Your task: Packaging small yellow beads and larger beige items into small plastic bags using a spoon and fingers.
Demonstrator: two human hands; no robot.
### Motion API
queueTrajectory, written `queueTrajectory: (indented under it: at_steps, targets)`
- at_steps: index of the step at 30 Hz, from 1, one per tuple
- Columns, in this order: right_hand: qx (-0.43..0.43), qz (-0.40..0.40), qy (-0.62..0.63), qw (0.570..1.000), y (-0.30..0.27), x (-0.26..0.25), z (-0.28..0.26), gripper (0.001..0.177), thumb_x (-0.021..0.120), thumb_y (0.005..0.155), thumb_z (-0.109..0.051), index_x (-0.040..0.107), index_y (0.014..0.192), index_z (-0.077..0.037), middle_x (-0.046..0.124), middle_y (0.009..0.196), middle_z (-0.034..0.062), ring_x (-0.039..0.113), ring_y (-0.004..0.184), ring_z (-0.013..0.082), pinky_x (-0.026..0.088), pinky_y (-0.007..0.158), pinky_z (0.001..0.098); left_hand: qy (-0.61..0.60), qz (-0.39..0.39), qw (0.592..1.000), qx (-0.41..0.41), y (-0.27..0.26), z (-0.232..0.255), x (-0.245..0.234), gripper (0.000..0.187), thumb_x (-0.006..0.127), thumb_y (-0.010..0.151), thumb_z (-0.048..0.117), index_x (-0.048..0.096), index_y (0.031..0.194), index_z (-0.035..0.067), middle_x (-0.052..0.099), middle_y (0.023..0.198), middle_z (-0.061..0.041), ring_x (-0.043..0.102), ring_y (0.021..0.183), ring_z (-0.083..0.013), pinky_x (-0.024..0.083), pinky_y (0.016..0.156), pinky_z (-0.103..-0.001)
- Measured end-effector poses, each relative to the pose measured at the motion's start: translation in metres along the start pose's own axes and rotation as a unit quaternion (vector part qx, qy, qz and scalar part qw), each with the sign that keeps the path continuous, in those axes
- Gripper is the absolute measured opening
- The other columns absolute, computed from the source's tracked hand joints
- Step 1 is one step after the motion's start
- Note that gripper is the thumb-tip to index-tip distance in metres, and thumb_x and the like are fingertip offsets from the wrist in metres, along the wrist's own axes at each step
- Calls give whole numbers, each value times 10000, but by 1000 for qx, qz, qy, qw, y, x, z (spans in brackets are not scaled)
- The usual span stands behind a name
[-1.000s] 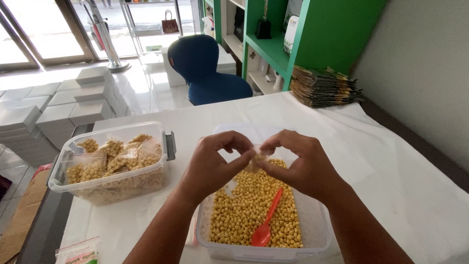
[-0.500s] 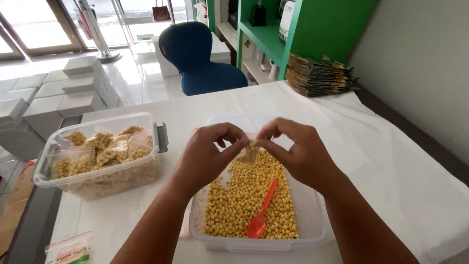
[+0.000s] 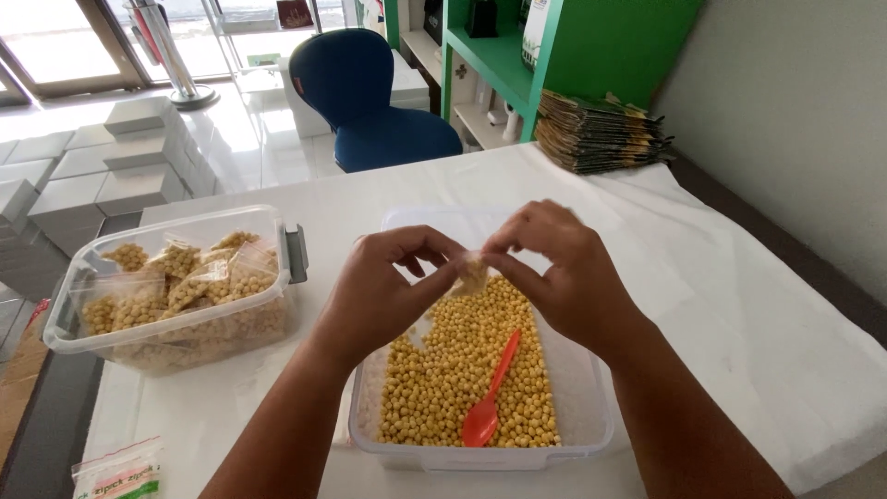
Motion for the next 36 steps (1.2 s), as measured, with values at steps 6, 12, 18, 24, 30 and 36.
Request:
queueTrajectory:
  at_steps: [6,12,18,24,30,36]
  targets:
    - [116,-135,44,983,-6,-2,6,233,687,958,-274,753,878,-66,697,774,122,669,805,273,516,832,448,-1,38,999,21,1,-9,-1,231,765,845,159,745,1067,99,782,960,-122,744,849,-281,572,736,-379]
    - [138,-214,-75,964,-4,-3,7,258,587,995,-255,723,865,-79,709,797,99,709,878,282,511,872,436,19,28,999,19,1,-15,1,173,736,864,178,754,1011,89,785,927,-130,737,829,-278,561,738,-376]
    - [158,-132,54,977,-7,0,-2,259,655,975,-330,709,931,-81,729,783,100,721,825,255,549,837,396,48,-49,997,-17,-2,12,2,198,793,827,183,783,974,50,802,887,-164,749,821,-310,558,771,-395]
    - [139,-92,60,984,-3,-6,-3,231,690,954,-283,719,983,-55,742,805,133,740,847,275,557,880,417,63,-27,998,-5,1,-3,1,74,738,871,100,772,930,70,781,841,-117,742,822,-281,568,747,-376]
    - [108,-71,61,990,-4,1,-5,152,661,973,-228,708,964,-83,756,805,119,757,846,278,558,866,419,44,0,999,24,2,-10,1,73,745,891,123,753,937,66,754,871,-126,718,836,-292,562,718,-387]
    - [96,-54,65,992,-6,0,7,147,681,955,-227,712,922,-88,745,796,111,755,851,267,556,872,416,39,20,998,35,3,-11,1,43,739,891,122,744,910,84,746,852,-87,717,830,-253,559,707,-364]
Point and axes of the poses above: each hand's wrist, its own y-axis towards the middle knuckle, its own x-axis out of the palm, z = x × y, the point moved 2 cm from there along y, towards the middle knuckle
